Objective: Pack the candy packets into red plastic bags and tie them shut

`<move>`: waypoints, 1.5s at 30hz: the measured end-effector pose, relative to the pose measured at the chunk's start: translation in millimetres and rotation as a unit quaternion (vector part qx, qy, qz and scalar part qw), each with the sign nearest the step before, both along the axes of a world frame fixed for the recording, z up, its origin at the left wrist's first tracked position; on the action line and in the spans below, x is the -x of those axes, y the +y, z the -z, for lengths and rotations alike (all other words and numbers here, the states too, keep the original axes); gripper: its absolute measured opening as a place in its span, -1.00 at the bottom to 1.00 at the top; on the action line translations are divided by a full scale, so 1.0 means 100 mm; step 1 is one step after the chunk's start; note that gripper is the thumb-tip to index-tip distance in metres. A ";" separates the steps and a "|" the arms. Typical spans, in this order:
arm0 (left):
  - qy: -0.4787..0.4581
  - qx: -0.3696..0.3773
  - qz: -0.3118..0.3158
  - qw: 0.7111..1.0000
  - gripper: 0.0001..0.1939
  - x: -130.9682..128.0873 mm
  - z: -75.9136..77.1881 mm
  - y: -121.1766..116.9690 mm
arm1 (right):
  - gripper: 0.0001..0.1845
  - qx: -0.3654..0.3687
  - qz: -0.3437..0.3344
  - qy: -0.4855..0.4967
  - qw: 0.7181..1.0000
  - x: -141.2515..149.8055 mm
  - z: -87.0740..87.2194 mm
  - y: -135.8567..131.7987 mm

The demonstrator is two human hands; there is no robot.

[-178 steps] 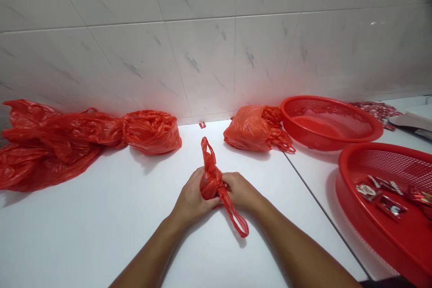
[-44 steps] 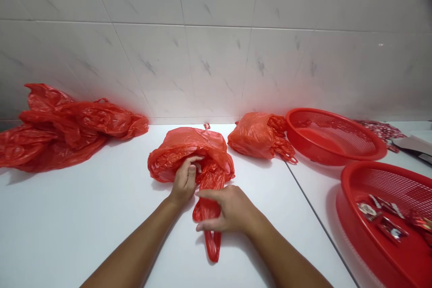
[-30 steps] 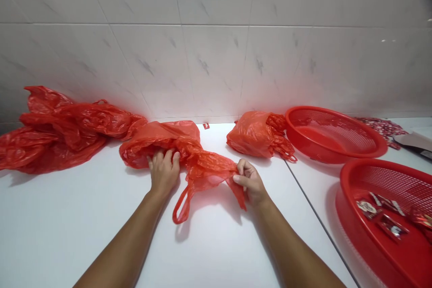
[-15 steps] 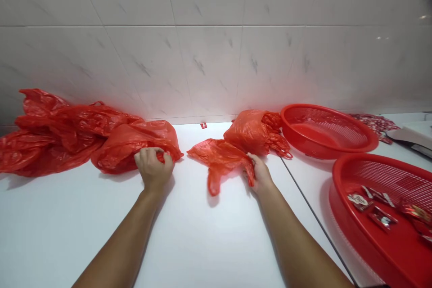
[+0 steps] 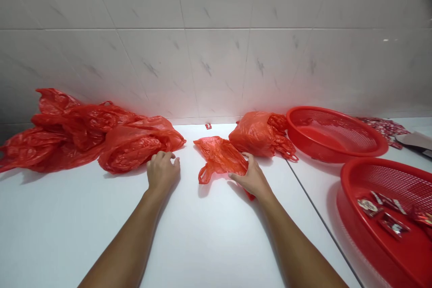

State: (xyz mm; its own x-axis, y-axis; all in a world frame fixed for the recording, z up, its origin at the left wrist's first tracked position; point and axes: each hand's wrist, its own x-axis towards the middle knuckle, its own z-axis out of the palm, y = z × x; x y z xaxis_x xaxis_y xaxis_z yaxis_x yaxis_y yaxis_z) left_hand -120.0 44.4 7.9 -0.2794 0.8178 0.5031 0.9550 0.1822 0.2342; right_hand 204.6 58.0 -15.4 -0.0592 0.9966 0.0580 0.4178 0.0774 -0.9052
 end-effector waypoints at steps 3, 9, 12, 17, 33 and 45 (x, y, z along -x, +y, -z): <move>-0.006 -0.021 0.103 0.994 -0.69 -0.36 -0.01 -0.12 | 0.05 -0.004 -0.017 -0.017 1.000 0.01 0.00 -0.01; 0.020 -0.058 0.441 0.895 -0.51 -1.02 0.06 -0.29 | -0.25 0.032 -0.031 -0.091 0.995 0.04 -0.10 -0.08; 0.054 0.041 0.389 0.919 -0.71 -1.07 0.15 -0.23 | -0.39 0.018 -0.006 -0.096 0.995 0.06 -0.09 -0.07; 0.077 0.123 0.268 0.952 -0.53 -0.84 0.18 -0.11 | -0.68 0.004 0.033 -0.078 0.996 0.00 0.01 0.06; 0.067 0.185 0.115 0.974 -0.38 -0.90 0.09 -0.17 | -0.74 -0.391 0.163 -0.042 0.905 -0.04 -0.16 -0.07; 0.074 0.252 0.207 0.942 -0.11 -0.96 -0.03 -0.23 | -0.81 -0.447 -0.168 -0.112 0.871 0.83 -0.07 -0.64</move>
